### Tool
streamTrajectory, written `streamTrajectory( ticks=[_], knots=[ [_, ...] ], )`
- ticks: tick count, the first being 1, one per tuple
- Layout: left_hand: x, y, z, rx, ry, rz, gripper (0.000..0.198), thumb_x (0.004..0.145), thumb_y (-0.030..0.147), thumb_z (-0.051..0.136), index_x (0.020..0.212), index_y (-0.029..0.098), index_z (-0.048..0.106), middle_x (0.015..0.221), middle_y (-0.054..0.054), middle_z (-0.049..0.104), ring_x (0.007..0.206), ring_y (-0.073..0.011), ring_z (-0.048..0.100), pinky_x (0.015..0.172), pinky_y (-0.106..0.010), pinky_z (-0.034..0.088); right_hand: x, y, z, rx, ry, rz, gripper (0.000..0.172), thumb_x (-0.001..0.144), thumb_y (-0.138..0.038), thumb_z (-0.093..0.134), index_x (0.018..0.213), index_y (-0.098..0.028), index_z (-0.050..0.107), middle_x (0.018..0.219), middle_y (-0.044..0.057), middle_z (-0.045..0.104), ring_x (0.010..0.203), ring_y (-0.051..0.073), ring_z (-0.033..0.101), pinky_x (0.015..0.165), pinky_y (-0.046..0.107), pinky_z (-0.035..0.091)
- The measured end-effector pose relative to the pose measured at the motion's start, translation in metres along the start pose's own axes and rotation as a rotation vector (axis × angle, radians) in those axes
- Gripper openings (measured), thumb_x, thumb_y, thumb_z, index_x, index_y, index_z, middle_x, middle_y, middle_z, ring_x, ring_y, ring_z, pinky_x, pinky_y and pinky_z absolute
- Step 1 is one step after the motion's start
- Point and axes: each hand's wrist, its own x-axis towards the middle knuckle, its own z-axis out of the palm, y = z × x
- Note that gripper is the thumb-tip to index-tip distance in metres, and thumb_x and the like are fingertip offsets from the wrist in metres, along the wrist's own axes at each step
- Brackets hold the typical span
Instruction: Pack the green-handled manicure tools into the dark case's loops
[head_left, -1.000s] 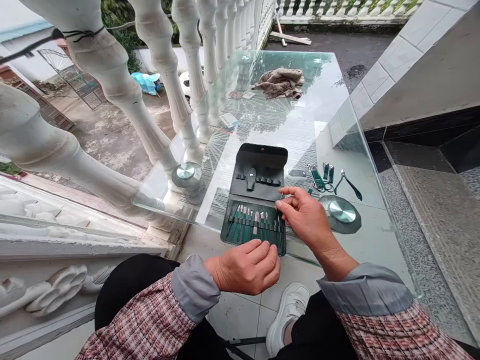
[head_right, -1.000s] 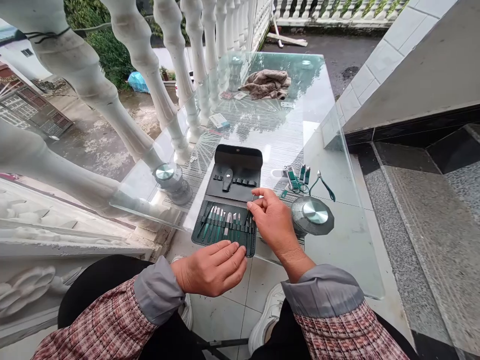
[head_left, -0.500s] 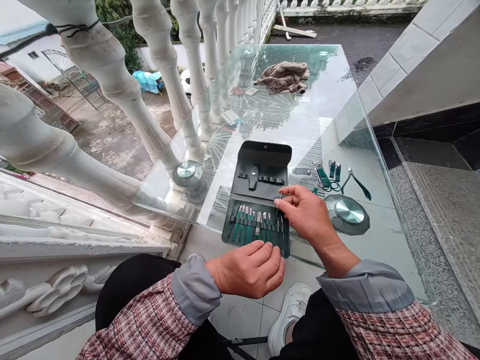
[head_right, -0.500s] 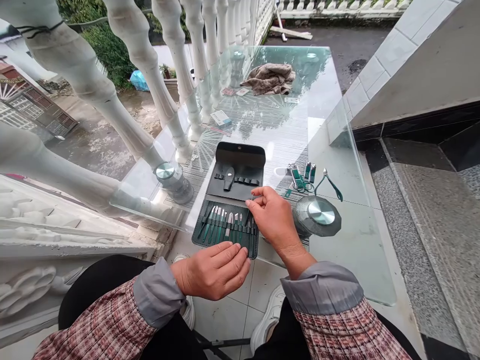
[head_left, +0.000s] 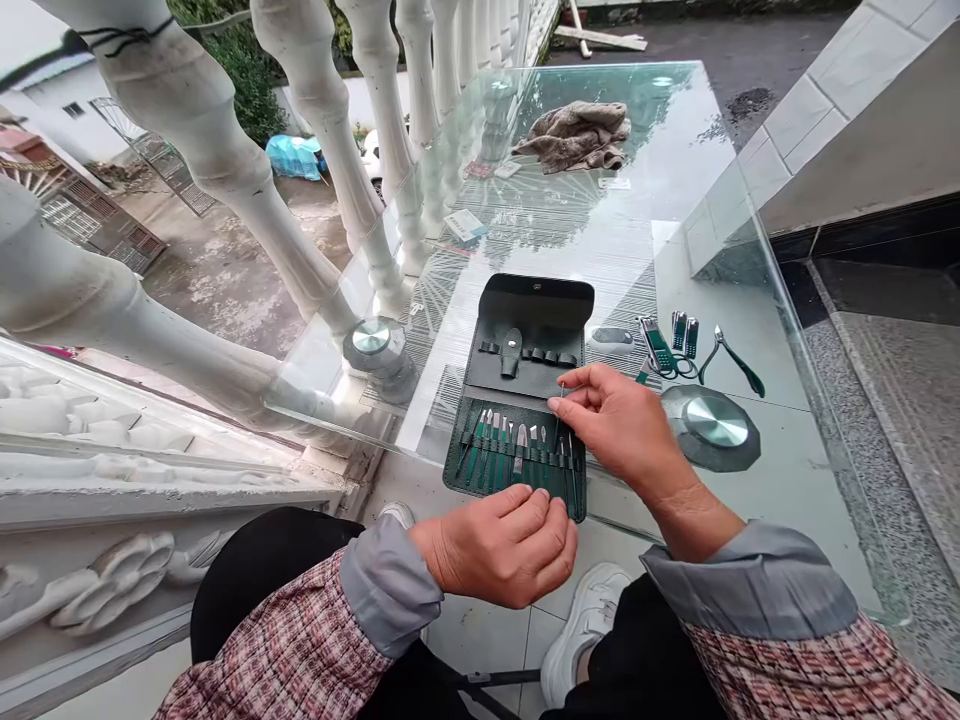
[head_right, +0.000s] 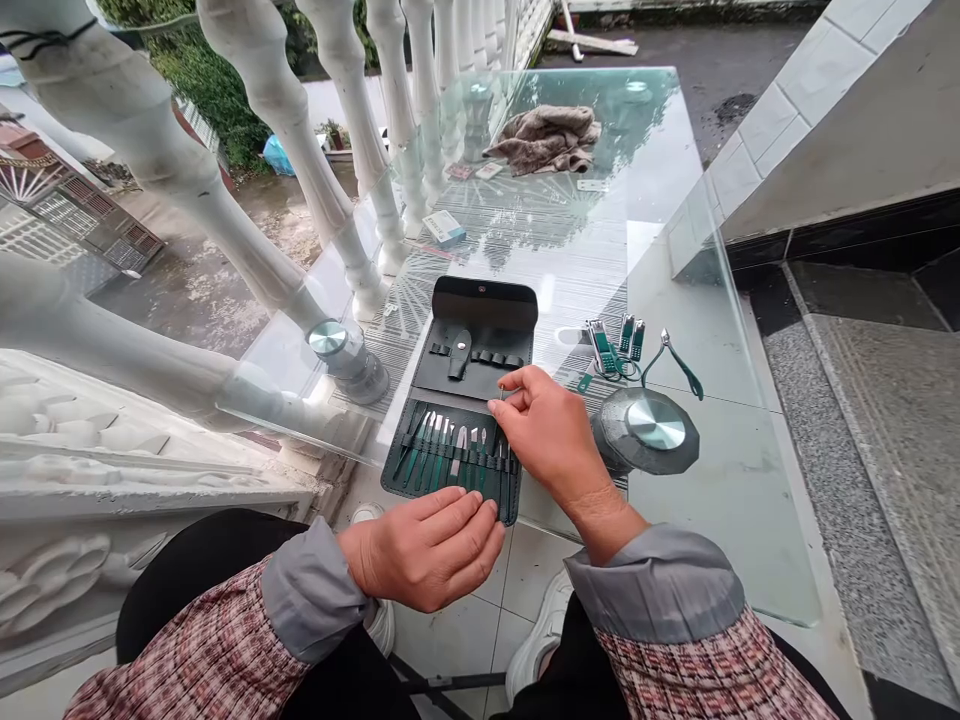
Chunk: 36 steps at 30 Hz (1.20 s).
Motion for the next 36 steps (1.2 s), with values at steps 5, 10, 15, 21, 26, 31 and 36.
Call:
streamTrajectory(
  ticks=[5,10,15,21,26,31,36],
  knots=[
    [0.000,0.000,0.000,0.004,-0.003,0.000,0.020,0.087,0.021,0.053,0.095,0.009,0.066,0.093,-0.010,0.070,0.088,-0.0193,0.065,0.077,-0.031,0.055,-0.011,-0.005,-0.004,0.103,0.029,-0.084,0.022,0.073,-0.032,0.061,0.090,-0.020,0.060,0.063,-0.002,0.061,0.056,0.012,0.054,0.057,0.027,0.042],
    [0.000,0.001,0.001,0.012,0.020,-0.002,0.018,0.085,0.021,0.055,0.093,0.009,0.066,0.092,-0.010,0.070,0.086,-0.0195,0.066,0.074,-0.031,0.055,-0.028,-0.003,-0.001,0.139,0.037,-0.165,0.031,0.074,-0.029,0.061,0.104,-0.020,0.059,0.070,-0.002,0.062,0.063,0.012,0.056,0.063,0.027,0.045],
    [0.001,0.001,0.002,0.038,0.021,-0.010,0.016,0.086,0.019,0.053,0.092,0.010,0.065,0.088,-0.009,0.070,0.086,-0.0182,0.065,0.073,-0.029,0.055,-0.044,0.001,0.007,0.120,-0.060,-0.103,0.030,0.073,-0.029,0.061,0.102,-0.021,0.058,0.071,-0.001,0.064,0.064,0.013,0.058,0.065,0.029,0.046],
    [0.001,0.001,0.001,0.039,0.008,0.016,0.019,0.088,0.018,0.050,0.095,0.007,0.064,0.088,-0.012,0.069,0.087,-0.0206,0.066,0.073,-0.032,0.055,-0.062,0.000,0.008,0.046,-0.051,-0.104,0.020,0.074,-0.027,0.059,0.093,-0.022,0.053,0.070,-0.002,0.064,0.063,0.014,0.058,0.065,0.029,0.046],
    [0.001,-0.001,0.001,0.023,0.066,0.021,0.017,0.085,0.018,0.056,0.096,0.007,0.063,0.085,-0.011,0.068,0.085,-0.0200,0.066,0.072,-0.031,0.055,-0.069,-0.003,0.000,0.201,-0.029,-0.056,0.016,0.075,-0.033,0.060,0.083,-0.022,0.053,0.074,0.000,0.061,0.067,0.014,0.058,0.063,0.027,0.046],
    [0.004,-0.003,-0.001,-0.011,0.159,0.046,0.017,0.087,0.019,0.054,0.097,0.009,0.064,0.079,-0.006,0.067,0.077,-0.0158,0.065,0.070,-0.028,0.055,-0.080,-0.010,-0.007,0.475,-0.178,0.133,0.025,0.071,-0.036,0.066,0.083,-0.020,0.051,0.065,-0.004,0.055,0.056,0.010,0.052,0.052,0.024,0.044],
    [0.004,-0.001,-0.003,-0.053,0.214,0.036,0.015,0.086,0.018,0.052,0.090,0.011,0.065,0.074,-0.004,0.065,0.074,-0.0141,0.063,0.065,-0.025,0.053,-0.095,-0.007,-0.009,0.392,-0.200,0.108,0.022,0.078,-0.040,0.060,0.082,-0.020,0.053,0.068,-0.002,0.054,0.059,0.011,0.052,0.054,0.024,0.045]
  ],
)
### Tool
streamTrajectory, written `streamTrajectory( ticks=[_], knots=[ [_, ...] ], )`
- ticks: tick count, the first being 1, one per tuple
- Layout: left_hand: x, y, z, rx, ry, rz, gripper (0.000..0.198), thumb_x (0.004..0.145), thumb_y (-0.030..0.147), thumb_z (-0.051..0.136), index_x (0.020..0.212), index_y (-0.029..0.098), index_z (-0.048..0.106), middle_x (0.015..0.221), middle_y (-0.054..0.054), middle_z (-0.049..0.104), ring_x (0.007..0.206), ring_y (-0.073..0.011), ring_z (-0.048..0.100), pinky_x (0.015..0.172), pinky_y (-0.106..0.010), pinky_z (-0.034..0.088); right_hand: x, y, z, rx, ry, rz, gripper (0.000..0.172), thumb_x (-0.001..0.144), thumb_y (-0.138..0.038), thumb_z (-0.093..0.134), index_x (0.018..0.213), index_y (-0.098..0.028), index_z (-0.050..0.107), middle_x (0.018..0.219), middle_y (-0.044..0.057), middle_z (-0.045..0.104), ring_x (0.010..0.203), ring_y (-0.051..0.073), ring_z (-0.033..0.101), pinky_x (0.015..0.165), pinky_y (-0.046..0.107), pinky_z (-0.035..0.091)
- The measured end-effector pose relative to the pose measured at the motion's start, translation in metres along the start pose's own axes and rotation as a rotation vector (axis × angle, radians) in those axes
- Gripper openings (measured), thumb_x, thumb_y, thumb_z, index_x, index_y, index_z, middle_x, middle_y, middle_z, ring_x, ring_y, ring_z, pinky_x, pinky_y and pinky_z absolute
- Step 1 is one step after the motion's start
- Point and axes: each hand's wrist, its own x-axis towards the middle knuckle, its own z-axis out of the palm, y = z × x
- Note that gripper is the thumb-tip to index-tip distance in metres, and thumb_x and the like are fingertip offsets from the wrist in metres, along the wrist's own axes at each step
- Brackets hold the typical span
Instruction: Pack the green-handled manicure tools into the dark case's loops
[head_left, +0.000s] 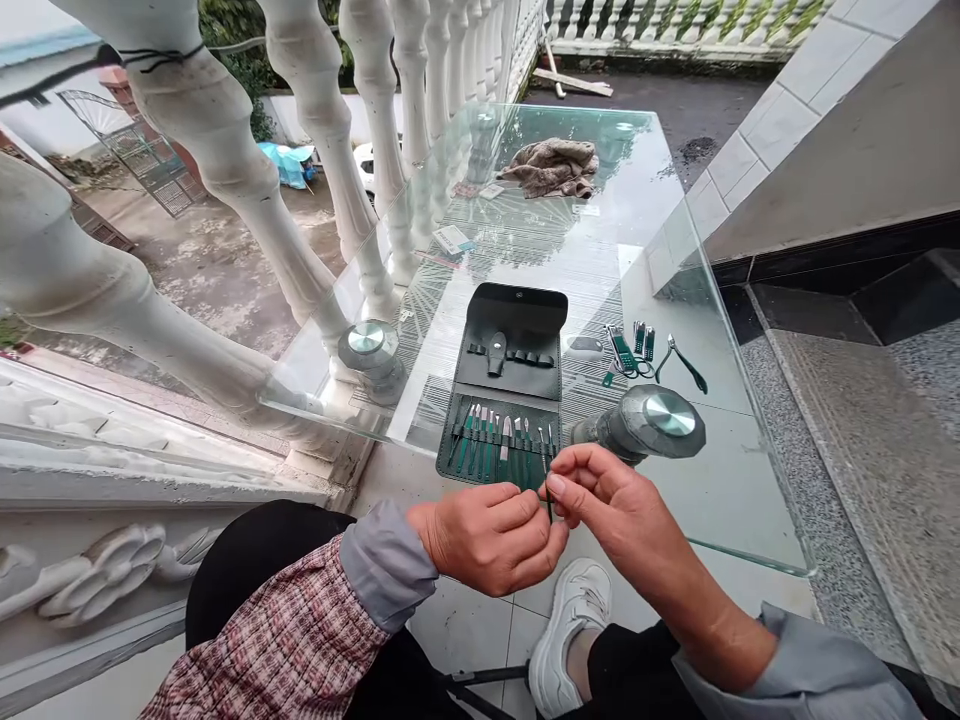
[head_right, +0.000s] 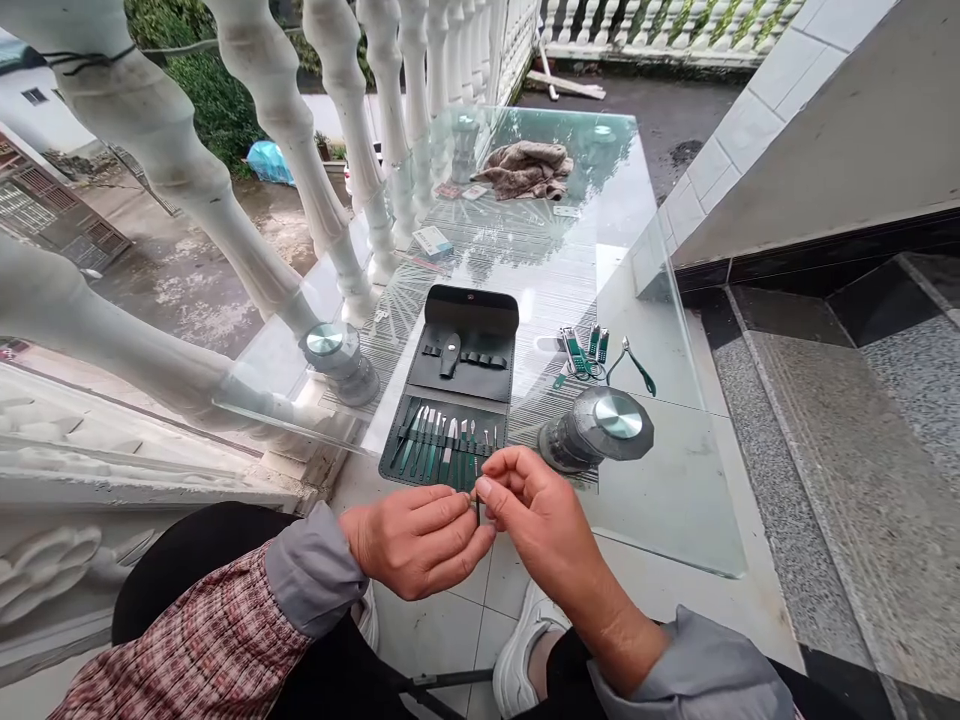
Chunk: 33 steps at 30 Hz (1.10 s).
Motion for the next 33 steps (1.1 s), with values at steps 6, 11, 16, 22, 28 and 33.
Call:
streamTrajectory(
  ticks=[6,11,16,22,28,33],
  knots=[
    [0.002,0.006,-0.005,-0.131,-0.050,-0.178,0.019,0.087,0.016,0.050,0.071,0.014,0.059,0.062,0.000,0.057,0.065,-0.0129,0.058,0.053,-0.024,0.045,-0.025,0.005,-0.006,-0.403,0.093,-0.347,0.014,0.080,-0.034,0.061,0.083,-0.022,0.055,0.071,-0.001,0.057,0.056,0.011,0.051,0.055,0.025,0.045],
    [0.005,0.010,-0.005,-0.160,-0.106,-0.266,0.017,0.092,0.017,0.046,0.086,0.011,0.061,0.065,-0.001,0.058,0.069,-0.0126,0.057,0.059,-0.024,0.048,-0.036,0.010,-0.011,-0.415,0.058,-0.323,0.021,0.075,-0.036,0.067,0.086,-0.023,0.054,0.068,-0.002,0.056,0.055,0.012,0.052,0.052,0.024,0.046],
    [0.010,0.014,-0.003,-0.197,-0.226,-0.327,0.020,0.094,0.016,0.043,0.081,0.013,0.059,0.067,-0.001,0.058,0.070,-0.0115,0.055,0.066,-0.024,0.049,-0.040,0.016,-0.011,-0.340,-0.029,-0.236,0.020,0.079,-0.032,0.061,0.097,-0.023,0.055,0.069,-0.002,0.057,0.060,0.012,0.054,0.056,0.025,0.047],
    [0.014,0.019,0.001,-0.132,-0.263,-0.330,0.022,0.093,0.014,0.045,0.074,0.014,0.056,0.065,0.000,0.056,0.069,-0.0114,0.053,0.064,-0.023,0.047,-0.038,0.024,-0.009,-0.290,-0.036,-0.133,0.021,0.082,-0.035,0.056,0.098,-0.021,0.056,0.067,-0.002,0.054,0.060,0.013,0.051,0.055,0.026,0.044],
    [0.021,0.024,-0.006,-0.093,-0.305,-0.367,0.020,0.093,0.014,0.044,0.076,0.014,0.056,0.068,-0.001,0.055,0.068,-0.0121,0.050,0.067,-0.024,0.047,-0.036,0.020,-0.010,0.034,-0.219,0.081,0.034,0.079,-0.042,0.057,0.103,-0.018,0.057,0.066,-0.004,0.047,0.059,0.011,0.048,0.051,0.025,0.044],
    [0.025,0.030,-0.014,-0.044,-0.371,-0.404,0.025,0.093,0.011,0.039,0.073,0.015,0.054,0.068,0.000,0.054,0.065,-0.0113,0.048,0.064,-0.023,0.044,-0.036,0.016,-0.003,0.292,-0.177,0.244,0.034,0.078,-0.050,0.053,0.081,-0.016,0.057,0.070,-0.001,0.052,0.054,0.009,0.048,0.045,0.023,0.041]
  ],
)
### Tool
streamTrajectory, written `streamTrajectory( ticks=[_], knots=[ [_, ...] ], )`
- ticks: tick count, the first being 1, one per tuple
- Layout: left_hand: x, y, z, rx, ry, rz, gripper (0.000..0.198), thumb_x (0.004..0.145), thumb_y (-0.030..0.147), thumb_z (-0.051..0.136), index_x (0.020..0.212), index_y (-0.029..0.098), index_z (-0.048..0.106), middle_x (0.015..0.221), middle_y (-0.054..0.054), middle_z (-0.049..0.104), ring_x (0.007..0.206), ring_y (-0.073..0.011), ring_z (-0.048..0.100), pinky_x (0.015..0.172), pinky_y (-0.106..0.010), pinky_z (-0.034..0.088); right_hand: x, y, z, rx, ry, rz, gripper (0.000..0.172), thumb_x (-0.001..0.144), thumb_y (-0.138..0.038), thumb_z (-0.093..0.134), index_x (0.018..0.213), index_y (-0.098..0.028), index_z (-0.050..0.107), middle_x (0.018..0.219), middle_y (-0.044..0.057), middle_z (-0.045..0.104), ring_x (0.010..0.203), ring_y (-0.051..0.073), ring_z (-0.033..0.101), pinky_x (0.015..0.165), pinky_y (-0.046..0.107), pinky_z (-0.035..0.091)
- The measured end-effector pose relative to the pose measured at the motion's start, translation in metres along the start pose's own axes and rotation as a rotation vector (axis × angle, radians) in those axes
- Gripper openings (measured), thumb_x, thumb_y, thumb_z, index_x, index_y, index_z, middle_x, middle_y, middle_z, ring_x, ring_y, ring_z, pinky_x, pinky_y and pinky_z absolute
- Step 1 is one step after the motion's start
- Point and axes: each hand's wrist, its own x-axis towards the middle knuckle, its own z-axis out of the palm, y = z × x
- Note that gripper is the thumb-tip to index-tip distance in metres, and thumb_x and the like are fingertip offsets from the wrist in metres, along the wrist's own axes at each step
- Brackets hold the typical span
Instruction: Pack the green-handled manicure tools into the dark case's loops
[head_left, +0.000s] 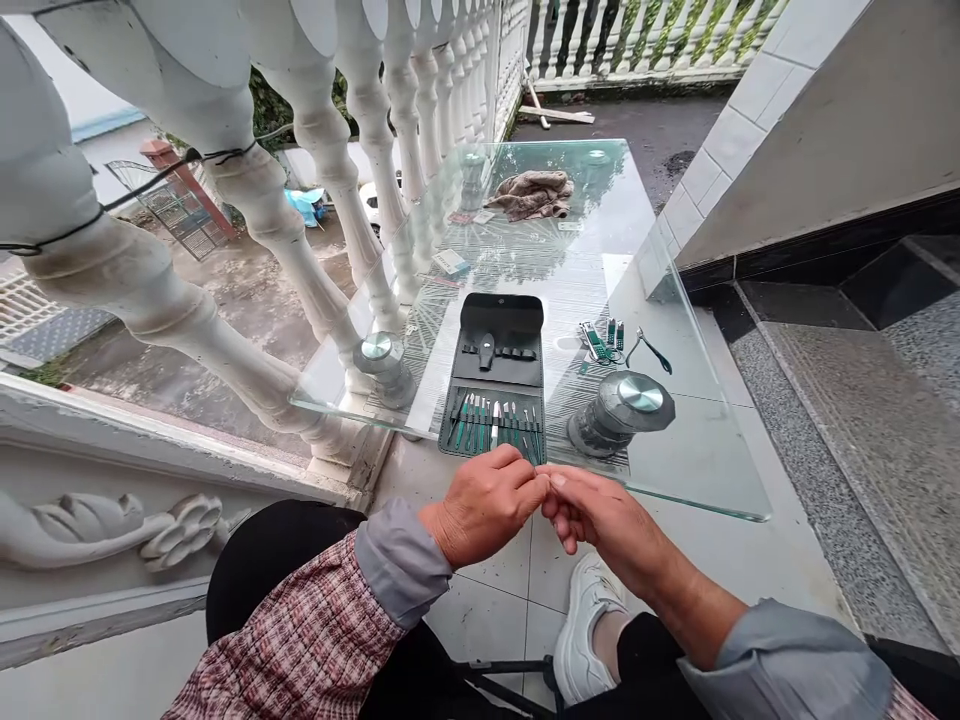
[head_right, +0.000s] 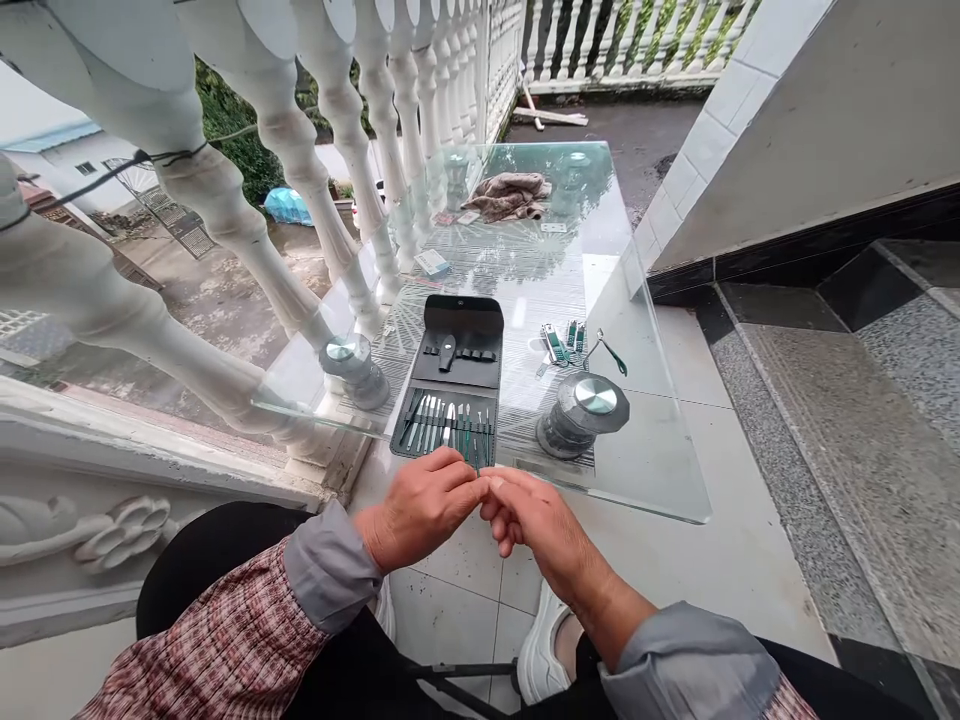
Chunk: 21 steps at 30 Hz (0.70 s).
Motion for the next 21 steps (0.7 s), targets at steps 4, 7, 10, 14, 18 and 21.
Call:
streamTrajectory(
  ticks=[4,7,10,14,18,21],
  knots=[
    [-0.002,0.005,-0.002,0.022,0.022,-0.008,0.023,0.093,0.011,0.041,0.075,0.015,0.055,0.067,0.000,0.054,0.065,-0.0115,0.047,0.063,-0.023,0.042,0.003,0.003,0.007,0.091,0.076,0.059,0.036,0.075,-0.053,0.056,0.067,-0.018,0.050,0.057,-0.004,0.048,0.043,0.007,0.041,0.037,0.020,0.033],
    [-0.004,0.008,-0.006,0.016,0.077,0.081,0.018,0.091,0.012,0.044,0.078,0.015,0.057,0.070,-0.001,0.056,0.065,-0.0121,0.047,0.060,-0.025,0.042,0.003,0.003,0.009,0.112,0.067,0.106,0.027,0.072,-0.044,0.058,0.065,-0.019,0.047,0.048,-0.007,0.043,0.039,0.007,0.038,0.035,0.019,0.029],
    [-0.005,0.009,-0.012,-0.001,0.105,0.225,0.015,0.090,0.014,0.046,0.082,0.013,0.058,0.071,-0.002,0.057,0.062,-0.0124,0.047,0.056,-0.026,0.041,0.002,0.000,0.009,0.048,0.061,0.099,0.019,0.068,-0.035,0.056,0.062,-0.020,0.046,0.043,-0.008,0.039,0.037,0.007,0.036,0.036,0.020,0.026],
    [-0.004,0.006,-0.019,-0.019,0.122,0.295,0.014,0.092,0.016,0.047,0.099,0.013,0.058,0.079,-0.003,0.060,0.069,-0.0124,0.051,0.062,-0.026,0.046,0.002,-0.003,0.005,-0.138,0.161,-0.016,0.019,0.070,-0.035,0.053,0.061,-0.020,0.047,0.045,-0.007,0.041,0.038,0.008,0.037,0.039,0.022,0.029],
    [-0.002,-0.006,-0.018,0.094,0.062,0.053,0.015,0.093,0.017,0.046,0.103,0.011,0.056,0.091,-0.007,0.061,0.086,-0.0165,0.055,0.074,-0.029,0.048,0.004,-0.004,-0.003,-0.549,0.266,-0.240,0.025,0.078,-0.041,0.048,0.064,-0.021,0.052,0.055,-0.002,0.055,0.049,0.013,0.047,0.048,0.025,0.036],
    [-0.003,-0.013,-0.010,0.236,-0.073,-0.040,0.010,0.091,0.014,0.046,0.089,0.011,0.055,0.091,-0.009,0.060,0.091,-0.0206,0.055,0.074,-0.032,0.047,0.008,-0.002,-0.006,-0.883,0.375,-0.376,0.023,0.082,-0.037,0.046,0.067,-0.022,0.056,0.060,0.000,0.060,0.058,0.016,0.051,0.056,0.027,0.035]
  ],
)
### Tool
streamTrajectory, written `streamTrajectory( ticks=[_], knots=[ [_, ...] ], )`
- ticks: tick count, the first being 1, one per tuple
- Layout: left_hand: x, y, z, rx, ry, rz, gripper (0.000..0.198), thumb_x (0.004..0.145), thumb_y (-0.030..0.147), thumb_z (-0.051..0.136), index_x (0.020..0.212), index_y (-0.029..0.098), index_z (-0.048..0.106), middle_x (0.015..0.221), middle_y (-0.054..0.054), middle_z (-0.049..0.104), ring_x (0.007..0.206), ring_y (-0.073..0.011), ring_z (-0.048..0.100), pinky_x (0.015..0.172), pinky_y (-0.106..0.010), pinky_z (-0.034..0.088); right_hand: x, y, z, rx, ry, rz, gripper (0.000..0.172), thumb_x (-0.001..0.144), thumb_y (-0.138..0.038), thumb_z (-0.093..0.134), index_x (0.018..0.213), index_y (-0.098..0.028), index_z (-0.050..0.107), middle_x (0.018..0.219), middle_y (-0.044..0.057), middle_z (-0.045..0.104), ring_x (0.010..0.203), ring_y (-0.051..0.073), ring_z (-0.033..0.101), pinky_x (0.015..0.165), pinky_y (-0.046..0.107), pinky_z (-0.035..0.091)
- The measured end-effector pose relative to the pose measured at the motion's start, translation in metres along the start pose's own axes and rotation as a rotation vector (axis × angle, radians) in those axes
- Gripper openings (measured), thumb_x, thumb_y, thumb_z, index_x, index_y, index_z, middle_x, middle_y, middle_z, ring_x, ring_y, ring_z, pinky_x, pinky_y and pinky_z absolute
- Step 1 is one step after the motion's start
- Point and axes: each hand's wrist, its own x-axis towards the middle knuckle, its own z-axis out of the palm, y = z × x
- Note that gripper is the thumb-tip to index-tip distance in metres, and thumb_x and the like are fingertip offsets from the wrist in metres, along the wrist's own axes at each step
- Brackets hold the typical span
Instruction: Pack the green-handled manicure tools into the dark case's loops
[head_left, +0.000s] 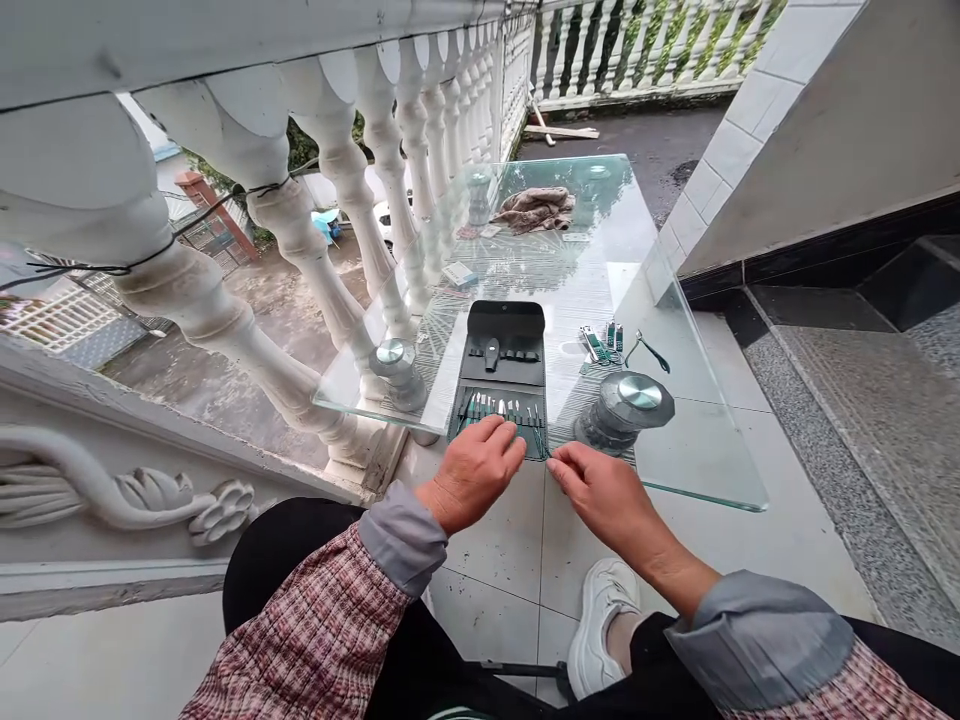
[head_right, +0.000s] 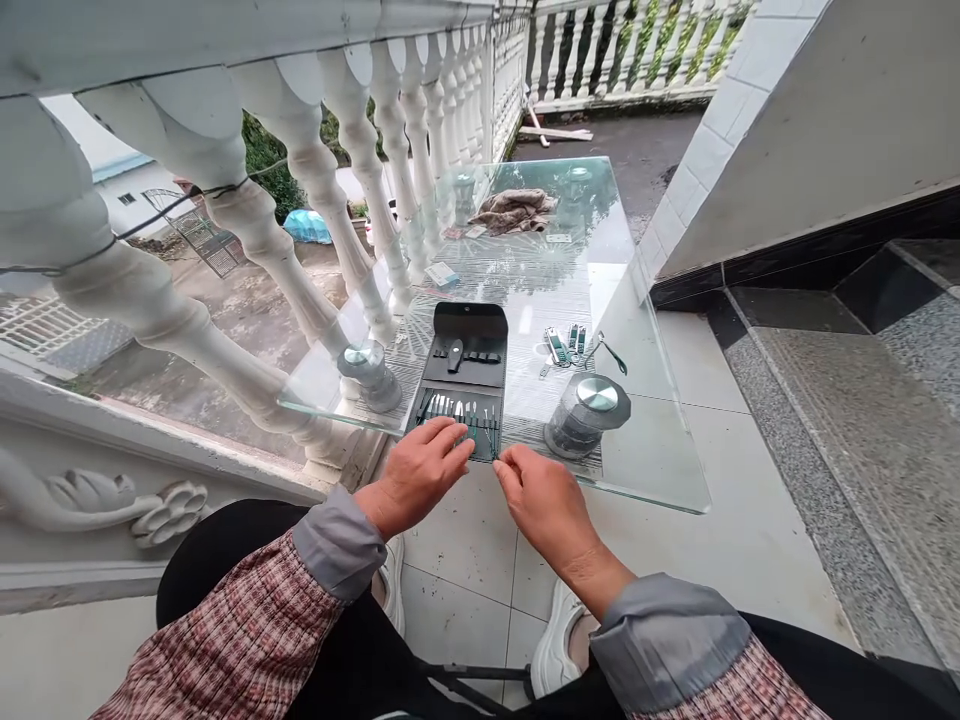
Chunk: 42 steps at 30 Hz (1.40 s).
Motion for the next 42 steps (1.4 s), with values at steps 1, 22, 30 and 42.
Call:
streamTrajectory(
  ticks=[1,22,30,42],
  knots=[
    [0.000,0.000,0.004,0.039,-0.038,0.005,0.010,0.091,0.011,0.045,0.086,0.012,0.054,0.090,-0.009,0.059,0.090,-0.0208,0.054,0.073,-0.032,0.047,0.001,0.001,0.001,-0.078,0.010,-0.014,0.022,0.083,-0.035,0.047,0.069,-0.023,0.057,0.061,0.001,0.060,0.059,0.017,0.052,0.057,0.028,0.034],
    [-0.003,0.010,0.023,0.227,-0.088,0.154,0.017,0.087,0.004,0.037,0.086,0.011,0.053,0.076,-0.008,0.057,0.062,-0.0161,0.049,0.051,-0.029,0.028,0.017,-0.013,0.003,-0.519,-0.045,0.076,0.015,0.085,-0.027,0.048,0.083,-0.021,0.061,0.069,0.004,0.065,0.063,0.017,0.059,0.053,0.027,0.024],
    [0.000,0.017,0.025,0.238,-0.002,0.171,0.017,0.084,0.003,0.039,0.077,0.013,0.051,0.068,-0.005,0.052,0.059,-0.0153,0.046,0.049,-0.029,0.024,0.016,-0.014,0.000,-0.524,-0.100,0.069,0.020,0.087,-0.026,0.044,0.080,-0.020,0.062,0.074,0.005,0.068,0.068,0.017,0.060,0.056,0.027,0.024],
    [0.004,0.024,0.019,0.244,-0.092,0.205,0.019,0.088,0.004,0.036,0.086,0.010,0.054,0.079,-0.009,0.058,0.062,-0.0147,0.049,0.050,-0.028,0.029,0.016,-0.015,0.005,-0.694,-0.042,-0.003,0.019,0.086,-0.020,0.043,0.080,-0.017,0.061,0.075,0.008,0.068,0.063,0.017,0.060,0.051,0.029,0.021]
  ],
)
